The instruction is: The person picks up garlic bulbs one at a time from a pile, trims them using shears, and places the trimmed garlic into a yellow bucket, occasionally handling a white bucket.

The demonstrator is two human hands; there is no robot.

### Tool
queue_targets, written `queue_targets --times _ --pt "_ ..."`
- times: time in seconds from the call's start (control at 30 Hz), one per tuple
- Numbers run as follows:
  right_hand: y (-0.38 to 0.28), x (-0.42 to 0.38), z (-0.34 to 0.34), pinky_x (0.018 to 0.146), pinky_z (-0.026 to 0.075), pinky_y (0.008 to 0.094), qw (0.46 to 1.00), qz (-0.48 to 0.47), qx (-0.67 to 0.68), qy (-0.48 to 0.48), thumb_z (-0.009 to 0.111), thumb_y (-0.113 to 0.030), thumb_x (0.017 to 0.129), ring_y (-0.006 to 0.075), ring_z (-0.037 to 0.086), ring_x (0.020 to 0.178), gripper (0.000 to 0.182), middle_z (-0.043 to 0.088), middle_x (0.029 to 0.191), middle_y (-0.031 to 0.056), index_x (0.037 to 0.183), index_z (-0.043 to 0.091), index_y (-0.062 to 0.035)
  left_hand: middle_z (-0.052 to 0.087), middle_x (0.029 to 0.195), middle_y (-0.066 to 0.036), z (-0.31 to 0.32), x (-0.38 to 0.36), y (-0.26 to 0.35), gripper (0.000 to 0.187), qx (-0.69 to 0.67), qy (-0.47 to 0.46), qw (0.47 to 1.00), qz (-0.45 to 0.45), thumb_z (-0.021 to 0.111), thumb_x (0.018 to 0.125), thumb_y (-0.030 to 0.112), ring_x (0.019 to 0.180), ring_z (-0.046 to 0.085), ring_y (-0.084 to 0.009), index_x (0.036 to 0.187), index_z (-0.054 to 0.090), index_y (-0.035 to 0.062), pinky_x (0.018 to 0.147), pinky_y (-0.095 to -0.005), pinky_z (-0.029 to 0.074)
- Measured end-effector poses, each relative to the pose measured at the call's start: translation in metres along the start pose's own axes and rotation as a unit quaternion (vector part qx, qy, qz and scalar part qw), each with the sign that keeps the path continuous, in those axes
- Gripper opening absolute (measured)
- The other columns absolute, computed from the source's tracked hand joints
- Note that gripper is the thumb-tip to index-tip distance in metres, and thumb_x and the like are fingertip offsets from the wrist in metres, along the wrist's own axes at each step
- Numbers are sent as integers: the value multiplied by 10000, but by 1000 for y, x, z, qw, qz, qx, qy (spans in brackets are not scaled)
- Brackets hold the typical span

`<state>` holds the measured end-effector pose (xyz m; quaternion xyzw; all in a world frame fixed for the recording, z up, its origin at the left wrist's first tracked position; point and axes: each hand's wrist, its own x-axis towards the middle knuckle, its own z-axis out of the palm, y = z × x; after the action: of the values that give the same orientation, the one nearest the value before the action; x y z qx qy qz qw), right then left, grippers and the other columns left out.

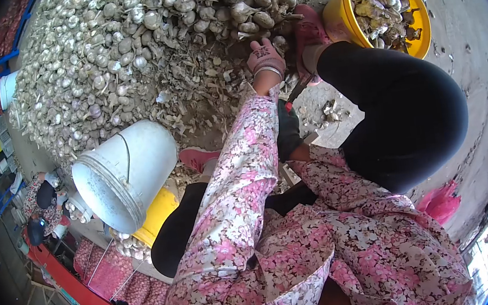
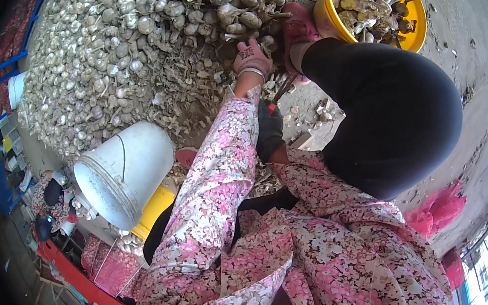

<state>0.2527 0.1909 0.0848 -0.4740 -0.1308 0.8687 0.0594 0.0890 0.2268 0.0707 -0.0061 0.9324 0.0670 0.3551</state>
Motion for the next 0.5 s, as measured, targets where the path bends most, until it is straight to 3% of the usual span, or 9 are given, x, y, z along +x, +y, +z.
queue_targets --times 0.03,0.2,0.27,0.33,0.37,0.4,0.43,0.47,0.5 --pt "-10 -7 4 642 482 306 999 -10 -42 27 590 -230 895 168 599 771 173 613 874 58 960 560 -72 459 1250 -172 5 8 0 649 1 -2 1000 1 644 756 386 1126 526 -323 1295 388 132 893 -413 466" --pt "-3 13 -12 614 463 319 955 -85 -278 64 647 -278 847 152 567 685 296 614 785 60 984 567 -28 438 1284 -187 20 15 -37 748 -11 8 1000 -5 666 751 378 1115 537 -324 1353 304 120 904 -411 463" --pt "-11 11 -4 601 456 310 842 -125 -515 100 668 -299 824 142 544 659 335 590 729 44 972 560 -19 487 1229 -159 47 27 -69 704 -43 57 997 12 690 751 346 1095 547 -292 1317 332 128 890 -388 467" --pt "-17 3 5 623 462 327 881 -109 -455 73 684 -309 805 180 553 660 392 601 749 74 1021 540 -16 548 1071 -100 59 29 -96 594 -495 179 826 201 705 767 203 897 615 -212 1258 373 163 712 -321 520" --pt "-26 -6 13 644 464 345 885 -104 -454 25 692 -309 794 216 568 669 426 608 769 94 1051 524 -14 576 935 -48 40 7 -108 600 -646 -2 763 -2 721 755 154 696 599 -144 1240 369 180 551 -250 483" --pt "-33 -16 24 664 467 363 887 -99 -451 -25 700 -310 782 251 584 678 462 615 789 113 1081 509 -13 590 874 -36 15 -30 -106 461 -743 5 668 -41 688 796 180 561 558 -115 1185 448 131 447 -218 416" --pt "-38 -20 28 556 441 318 804 -168 -567 -66 679 -253 814 157 537 622 350 560 736 51 1047 523 -45 591 853 -32 18 -41 -127 380 -790 -18 612 -30 672 813 196 581 560 -115 1137 494 110 465 -218 418" --pt "-43 -25 32 556 441 318 805 -165 -565 -76 679 -253 814 157 537 622 350 560 736 51 1047 523 -45 593 832 -27 21 -52 -148 309 -834 -38 550 -20 656 830 212 601 563 -115 1088 540 89 483 -219 420" --pt "-49 -35 42 621 456 342 728 -236 -629 -136 690 -258 792 217 566 700 420 575 804 98 1099 511 -34 593 832 -27 20 -68 -161 309 -835 -25 550 -19 656 830 212 601 563 -115 1088 540 89 483 -219 420"
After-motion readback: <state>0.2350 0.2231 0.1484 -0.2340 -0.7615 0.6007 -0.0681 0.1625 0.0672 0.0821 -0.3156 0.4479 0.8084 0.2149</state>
